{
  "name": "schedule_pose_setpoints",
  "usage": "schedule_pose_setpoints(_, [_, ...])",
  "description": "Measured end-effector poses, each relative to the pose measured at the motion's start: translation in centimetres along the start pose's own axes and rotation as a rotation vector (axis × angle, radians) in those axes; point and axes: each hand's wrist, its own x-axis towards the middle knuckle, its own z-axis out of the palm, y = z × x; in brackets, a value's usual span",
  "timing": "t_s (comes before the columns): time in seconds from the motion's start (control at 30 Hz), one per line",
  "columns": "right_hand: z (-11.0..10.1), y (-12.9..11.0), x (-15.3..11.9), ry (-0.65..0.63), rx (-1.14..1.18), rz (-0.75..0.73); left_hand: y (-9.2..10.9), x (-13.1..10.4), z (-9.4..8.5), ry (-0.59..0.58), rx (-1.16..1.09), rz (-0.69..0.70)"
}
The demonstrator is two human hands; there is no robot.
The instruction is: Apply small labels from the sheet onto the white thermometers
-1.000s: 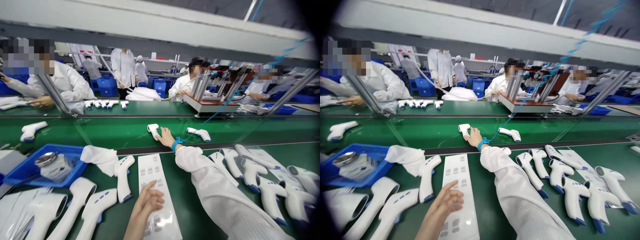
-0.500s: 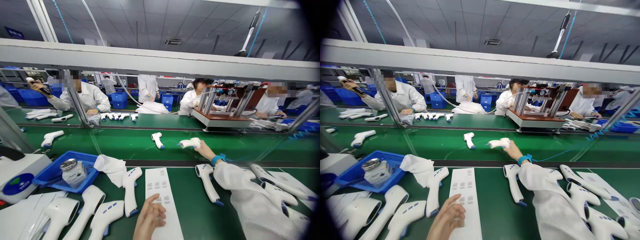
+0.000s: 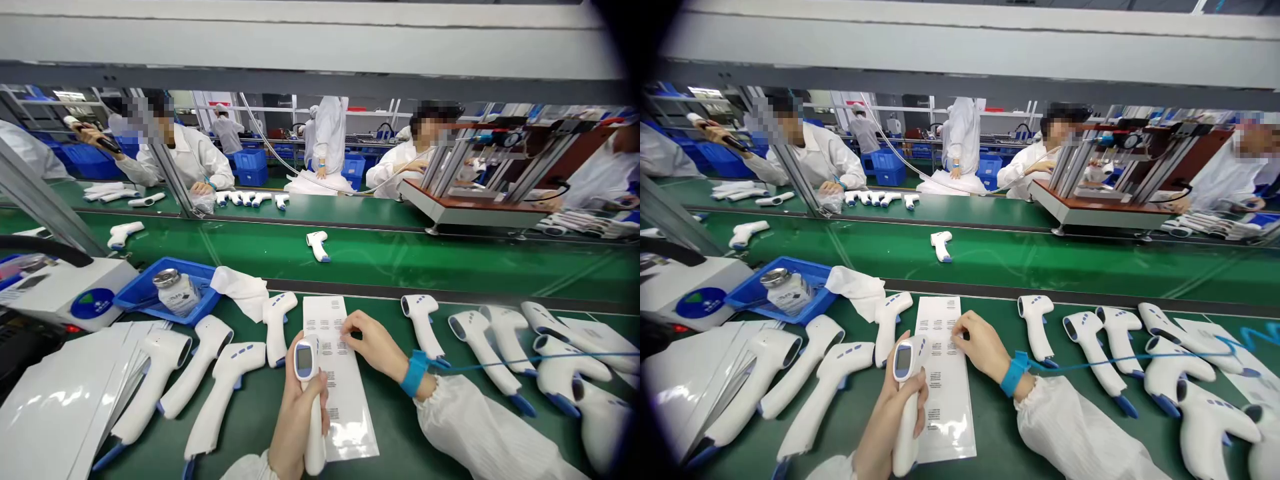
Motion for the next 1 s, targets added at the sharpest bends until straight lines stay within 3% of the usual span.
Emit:
schedule_pose_setpoints(0.17, [1.6, 1.1, -1.5, 0.073, 0.015, 0.072, -0.8, 1.1, 0.6, 0.015, 0.139, 0.089])
schedule_pose_setpoints(0.37, [2.4, 1.7, -1.8, 0.145, 0.113, 0.054, -1.4, 1.6, 1.3, 0.039, 0.201, 0.163])
schedule_pose_setpoints(0.6, [2.2, 1.9, -0.3, 0.080, 0.155, 0.039, -1.5, 1.8, 1.0, 0.022, 0.191, 0.144])
schedule_pose_setpoints(0.77, [1.5, 1.2, -0.7, 0.025, 0.091, -0.057, -1.3, 1.8, 0.7, -0.042, 0.192, 0.141])
schedule_pose_setpoints(0.9, [0.3, -1.0, -3.1, -0.107, -0.002, -0.258, -1.7, 2.0, 0.4, -0.058, 0.180, 0.196])
schedule_pose_setpoints(1.0, [-1.0, -3.4, -4.5, -0.350, 0.178, -0.179, -2.0, 2.3, 0.2, -0.048, 0.203, 0.273])
